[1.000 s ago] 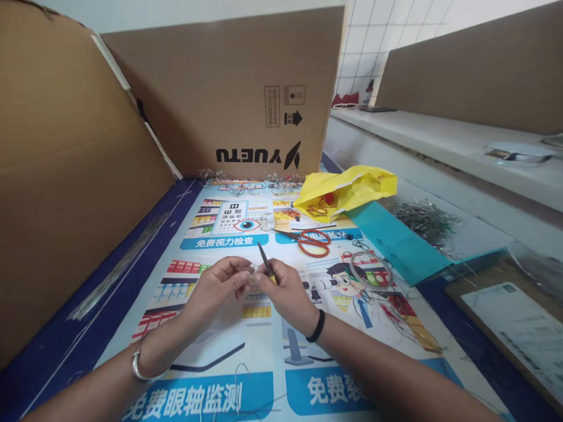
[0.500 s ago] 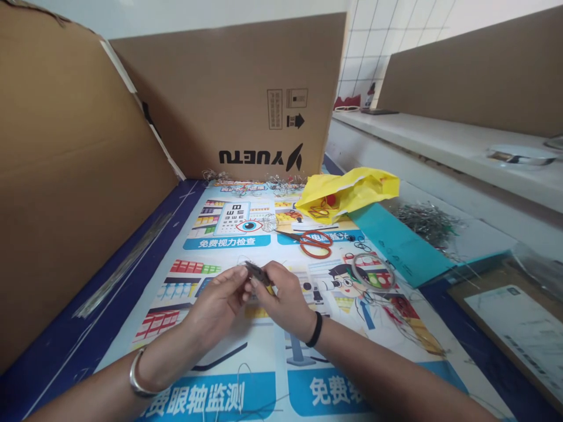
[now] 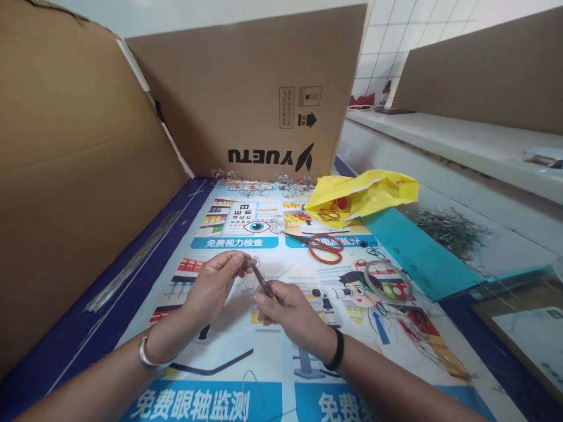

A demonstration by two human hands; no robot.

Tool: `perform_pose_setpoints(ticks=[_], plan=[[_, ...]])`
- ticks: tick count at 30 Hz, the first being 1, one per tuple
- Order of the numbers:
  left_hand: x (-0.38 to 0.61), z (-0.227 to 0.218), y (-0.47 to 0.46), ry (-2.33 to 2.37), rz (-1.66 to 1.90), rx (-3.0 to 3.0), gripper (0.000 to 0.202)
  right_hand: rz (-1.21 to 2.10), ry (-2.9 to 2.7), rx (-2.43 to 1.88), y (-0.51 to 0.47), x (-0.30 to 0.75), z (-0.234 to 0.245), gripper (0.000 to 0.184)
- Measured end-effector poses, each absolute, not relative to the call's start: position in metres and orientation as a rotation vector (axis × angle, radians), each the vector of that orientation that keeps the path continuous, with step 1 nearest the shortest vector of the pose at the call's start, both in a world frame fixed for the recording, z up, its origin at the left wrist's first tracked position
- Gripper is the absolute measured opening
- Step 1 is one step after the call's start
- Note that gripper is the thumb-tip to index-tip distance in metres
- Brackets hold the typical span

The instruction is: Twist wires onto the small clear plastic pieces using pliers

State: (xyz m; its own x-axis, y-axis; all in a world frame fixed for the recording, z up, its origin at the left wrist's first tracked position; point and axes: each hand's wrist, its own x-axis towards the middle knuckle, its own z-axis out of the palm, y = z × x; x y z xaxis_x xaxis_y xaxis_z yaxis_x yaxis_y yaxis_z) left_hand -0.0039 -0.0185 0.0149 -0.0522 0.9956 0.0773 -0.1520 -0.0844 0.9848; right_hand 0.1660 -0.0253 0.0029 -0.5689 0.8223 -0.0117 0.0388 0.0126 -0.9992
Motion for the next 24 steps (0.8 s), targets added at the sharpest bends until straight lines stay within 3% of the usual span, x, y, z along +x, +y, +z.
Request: perform_pose_setpoints(ticks=[4,24], plan=[[-0.0096,0.0152,-0.0135,1.037,1.378,1.096,0.016,1.931,-1.464,-0.850,-0.0227,0.1679,-0.0020,0.037],[-0.0083,0.0118,-0.0155,1.093,1.340,1.325,0.012,2.098,-1.333,-0.806,-0.0203,0.1656,-0.0062,0.033]])
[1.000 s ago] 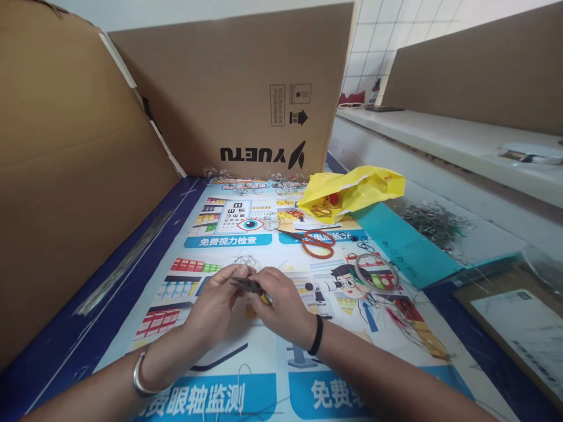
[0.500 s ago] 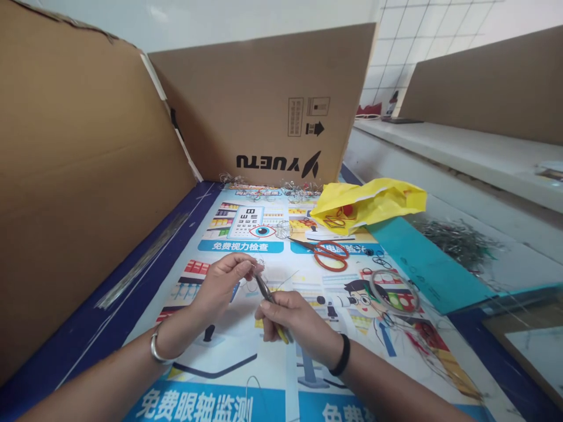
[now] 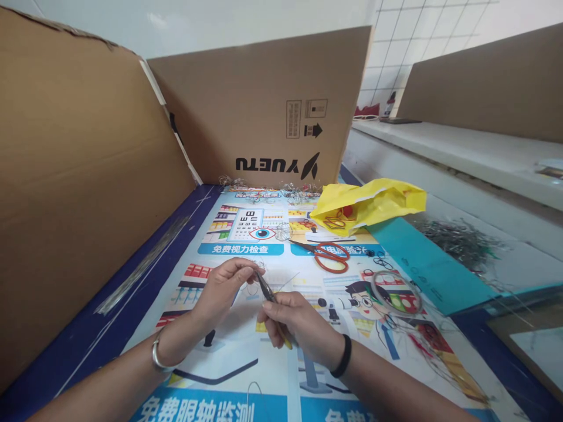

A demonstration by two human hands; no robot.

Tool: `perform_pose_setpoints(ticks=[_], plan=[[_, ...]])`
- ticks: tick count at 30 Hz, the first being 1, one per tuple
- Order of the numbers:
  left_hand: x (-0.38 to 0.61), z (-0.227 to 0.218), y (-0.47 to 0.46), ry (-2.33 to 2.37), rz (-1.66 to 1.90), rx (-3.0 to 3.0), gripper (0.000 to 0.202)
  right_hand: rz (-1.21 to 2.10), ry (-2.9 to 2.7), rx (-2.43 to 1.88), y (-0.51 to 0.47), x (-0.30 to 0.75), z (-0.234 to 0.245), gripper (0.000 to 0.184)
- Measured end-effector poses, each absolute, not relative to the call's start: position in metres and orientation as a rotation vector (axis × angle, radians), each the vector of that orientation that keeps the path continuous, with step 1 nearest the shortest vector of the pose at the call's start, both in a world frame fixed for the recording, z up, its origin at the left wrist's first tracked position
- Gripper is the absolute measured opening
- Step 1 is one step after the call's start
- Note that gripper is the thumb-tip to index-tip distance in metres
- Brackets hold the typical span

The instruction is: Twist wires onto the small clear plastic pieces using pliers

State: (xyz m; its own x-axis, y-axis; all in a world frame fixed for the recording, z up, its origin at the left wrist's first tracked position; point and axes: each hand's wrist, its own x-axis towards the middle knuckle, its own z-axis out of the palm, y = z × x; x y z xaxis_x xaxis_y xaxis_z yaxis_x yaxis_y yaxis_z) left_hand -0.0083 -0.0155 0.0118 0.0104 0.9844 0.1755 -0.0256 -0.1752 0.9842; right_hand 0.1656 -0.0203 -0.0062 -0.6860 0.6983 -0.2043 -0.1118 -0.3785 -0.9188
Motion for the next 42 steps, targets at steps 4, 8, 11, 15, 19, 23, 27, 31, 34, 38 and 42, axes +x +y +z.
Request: perform_pose_setpoints(ticks=[4,8,11,15,19,23,27,31,34,38,42], plan=[[-0.009,0.012,-0.016,1.106,1.331,1.362,0.012,2.113,-1.299,-0.805,-0.020,0.165,-0.006,0.032],[-0.009,0.013,-0.017,1.107,1.342,1.400,0.012,2.127,-1.280,-0.793,-0.021,0.165,-0.007,0.031],[-0.009,0.012,-0.018,1.101,1.362,1.427,0.012,2.138,-1.268,-0.787,-0.023,0.164,-0.008,0.031],[-0.009,0.010,-0.019,1.113,1.403,1.476,0.012,2.123,-1.312,-0.816,-0.024,0.165,-0.008,0.032],[-0.009,0.008,-0.020,1.151,1.413,1.512,0.010,1.967,-1.497,-0.913,-0.023,0.166,-0.007,0.034],[-0.010,0.007,-0.019,1.177,1.377,1.501,0.010,1.817,-1.666,-1.021,-0.020,0.167,-0.003,0.031],[-0.010,0.009,-0.018,1.157,1.354,1.418,0.009,1.530,-1.904,-1.074,-0.015,0.169,0.000,0.026],[-0.008,0.010,-0.017,1.115,1.342,1.311,0.009,1.560,-1.889,-1.089,-0.014,0.170,-0.001,0.026],[-0.006,0.009,-0.017,1.109,1.354,1.309,0.011,1.788,-1.737,-1.013,-0.016,0.169,-0.001,0.035],[-0.007,0.008,-0.019,1.177,1.357,1.411,0.012,1.855,-1.652,-0.978,-0.019,0.168,0.000,0.040],[-0.006,0.006,-0.021,1.270,1.345,1.509,0.015,1.815,-1.640,-0.986,-0.020,0.167,0.000,0.040]])
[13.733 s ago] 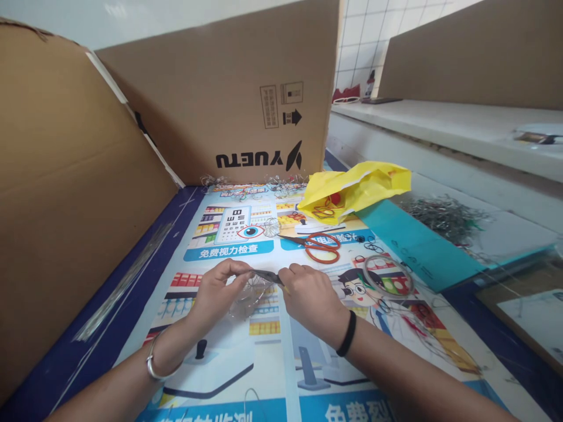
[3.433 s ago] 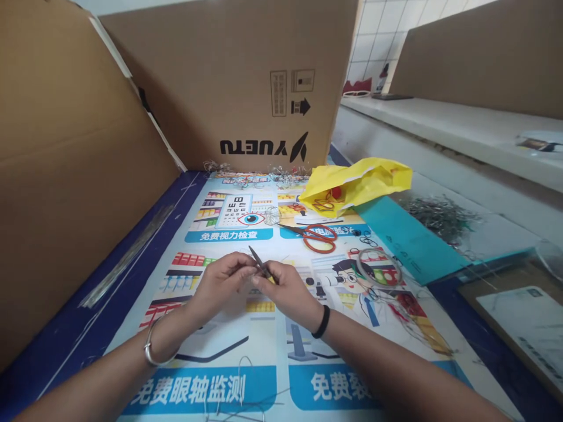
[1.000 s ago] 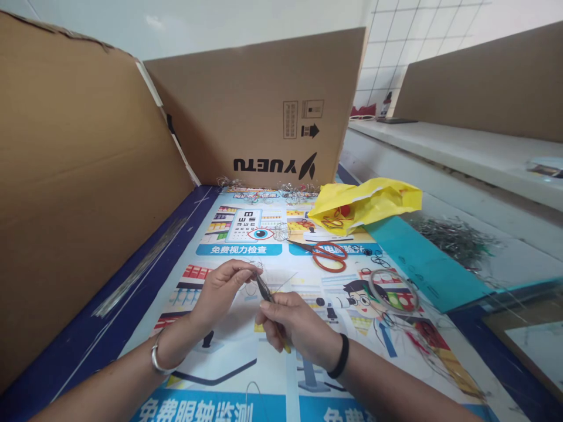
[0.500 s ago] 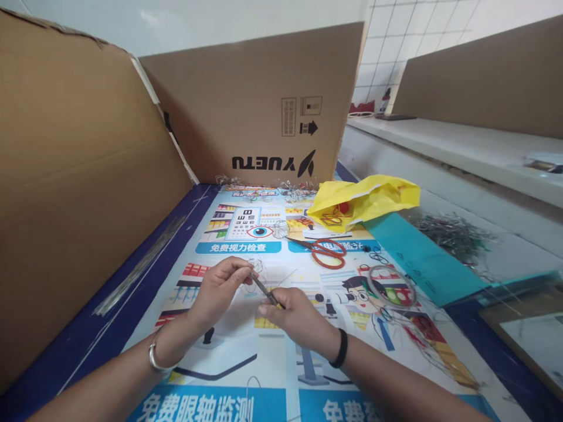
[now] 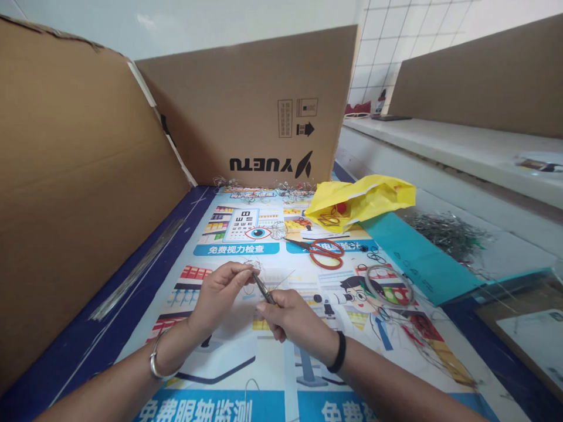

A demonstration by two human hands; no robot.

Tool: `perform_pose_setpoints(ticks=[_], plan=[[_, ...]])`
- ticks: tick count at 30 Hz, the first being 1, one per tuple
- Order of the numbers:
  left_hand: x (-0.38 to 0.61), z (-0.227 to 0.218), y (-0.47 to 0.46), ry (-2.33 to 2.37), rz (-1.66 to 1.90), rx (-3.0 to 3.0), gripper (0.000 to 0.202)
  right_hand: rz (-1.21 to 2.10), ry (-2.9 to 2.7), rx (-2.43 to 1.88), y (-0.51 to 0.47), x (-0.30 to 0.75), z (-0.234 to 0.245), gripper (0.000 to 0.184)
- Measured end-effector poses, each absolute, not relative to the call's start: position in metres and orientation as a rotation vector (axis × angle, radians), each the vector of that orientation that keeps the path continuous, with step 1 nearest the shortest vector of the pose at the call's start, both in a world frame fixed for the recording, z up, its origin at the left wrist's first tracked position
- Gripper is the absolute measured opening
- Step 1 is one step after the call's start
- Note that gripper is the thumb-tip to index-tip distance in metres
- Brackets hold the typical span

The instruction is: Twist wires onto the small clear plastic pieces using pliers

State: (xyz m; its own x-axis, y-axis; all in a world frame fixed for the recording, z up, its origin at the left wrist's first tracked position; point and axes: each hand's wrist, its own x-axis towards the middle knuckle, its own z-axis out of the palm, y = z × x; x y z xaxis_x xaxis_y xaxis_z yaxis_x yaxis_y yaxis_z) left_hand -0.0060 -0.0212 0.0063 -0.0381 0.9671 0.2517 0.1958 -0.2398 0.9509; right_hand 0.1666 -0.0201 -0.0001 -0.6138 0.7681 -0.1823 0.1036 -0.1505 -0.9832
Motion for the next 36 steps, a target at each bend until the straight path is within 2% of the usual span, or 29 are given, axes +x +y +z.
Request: perform_pose_setpoints(ticks=[5,12,19,26,36], plan=[[-0.005,0.006,-0.023,1.321,1.357,1.577,0.016,1.783,-1.665,-1.032,-0.022,0.164,-0.001,0.037],[-0.004,0.009,-0.026,1.359,1.404,1.641,0.011,1.638,-1.729,-1.132,-0.023,0.162,-0.003,0.024],[-0.014,0.021,-0.019,1.350,1.505,1.497,0.009,1.480,-1.861,-1.144,-0.025,0.164,-0.006,0.027],[-0.011,0.016,-0.019,1.262,1.409,1.498,0.012,1.616,-1.757,-1.095,-0.024,0.165,-0.007,0.034],[-0.008,0.014,-0.024,1.245,1.368,1.554,0.013,1.636,-1.744,-1.066,-0.023,0.164,-0.009,0.039]])
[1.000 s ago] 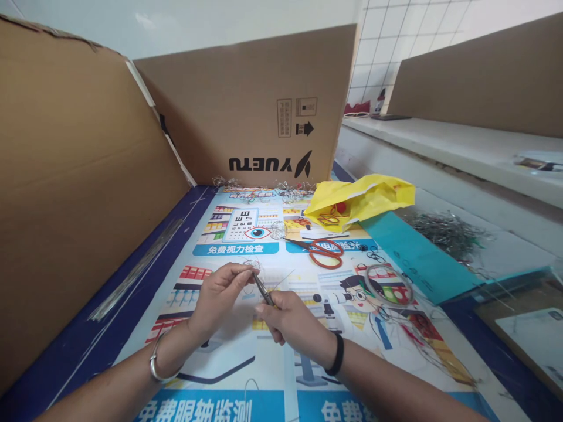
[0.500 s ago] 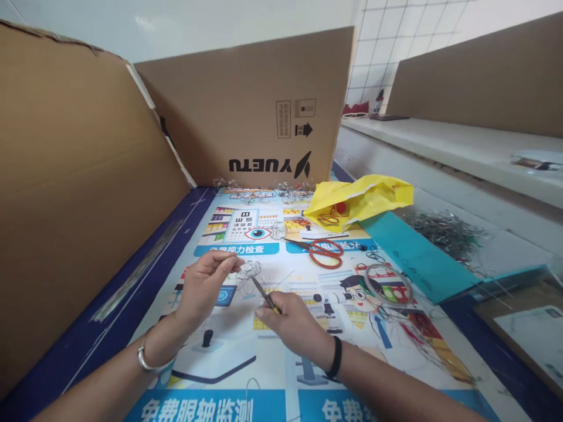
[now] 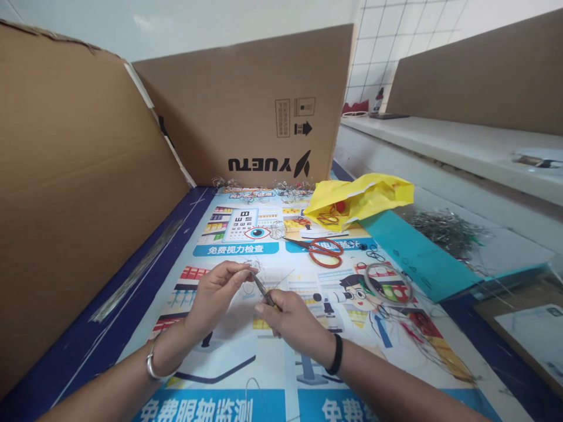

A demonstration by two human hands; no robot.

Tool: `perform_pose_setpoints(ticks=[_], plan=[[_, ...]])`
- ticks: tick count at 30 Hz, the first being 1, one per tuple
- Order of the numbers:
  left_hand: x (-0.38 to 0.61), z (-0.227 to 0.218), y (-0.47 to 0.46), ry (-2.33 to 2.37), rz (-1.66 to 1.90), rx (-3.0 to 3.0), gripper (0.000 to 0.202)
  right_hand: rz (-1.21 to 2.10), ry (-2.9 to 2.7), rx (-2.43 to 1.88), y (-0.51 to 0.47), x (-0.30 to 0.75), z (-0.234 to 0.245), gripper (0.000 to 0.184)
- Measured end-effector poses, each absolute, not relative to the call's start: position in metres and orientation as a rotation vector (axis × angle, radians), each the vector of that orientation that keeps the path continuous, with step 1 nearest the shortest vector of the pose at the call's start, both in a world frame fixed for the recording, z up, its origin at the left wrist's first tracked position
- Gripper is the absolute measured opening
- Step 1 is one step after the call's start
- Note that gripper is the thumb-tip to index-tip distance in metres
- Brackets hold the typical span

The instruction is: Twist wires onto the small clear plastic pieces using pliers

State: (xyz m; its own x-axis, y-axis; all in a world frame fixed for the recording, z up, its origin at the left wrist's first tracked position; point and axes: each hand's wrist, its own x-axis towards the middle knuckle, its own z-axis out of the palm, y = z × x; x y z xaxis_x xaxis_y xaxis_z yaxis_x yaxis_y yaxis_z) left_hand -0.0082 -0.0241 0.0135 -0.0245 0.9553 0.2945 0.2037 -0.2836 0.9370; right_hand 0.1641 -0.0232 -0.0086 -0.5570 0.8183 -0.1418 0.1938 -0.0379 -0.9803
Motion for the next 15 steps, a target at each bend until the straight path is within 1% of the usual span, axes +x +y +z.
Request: perform_pose_setpoints(ticks=[8,15], plan=[[-0.0089,0.0108,-0.0249,1.262,1.360,1.617,0.015,1.651,-1.735,-1.068,-0.0224,0.1639,-0.0074,0.041],[-0.0100,0.0092,-0.0253,1.304,1.397,1.783,0.013,1.637,-1.731,-1.104,-0.0237,0.1634,-0.0028,0.037]])
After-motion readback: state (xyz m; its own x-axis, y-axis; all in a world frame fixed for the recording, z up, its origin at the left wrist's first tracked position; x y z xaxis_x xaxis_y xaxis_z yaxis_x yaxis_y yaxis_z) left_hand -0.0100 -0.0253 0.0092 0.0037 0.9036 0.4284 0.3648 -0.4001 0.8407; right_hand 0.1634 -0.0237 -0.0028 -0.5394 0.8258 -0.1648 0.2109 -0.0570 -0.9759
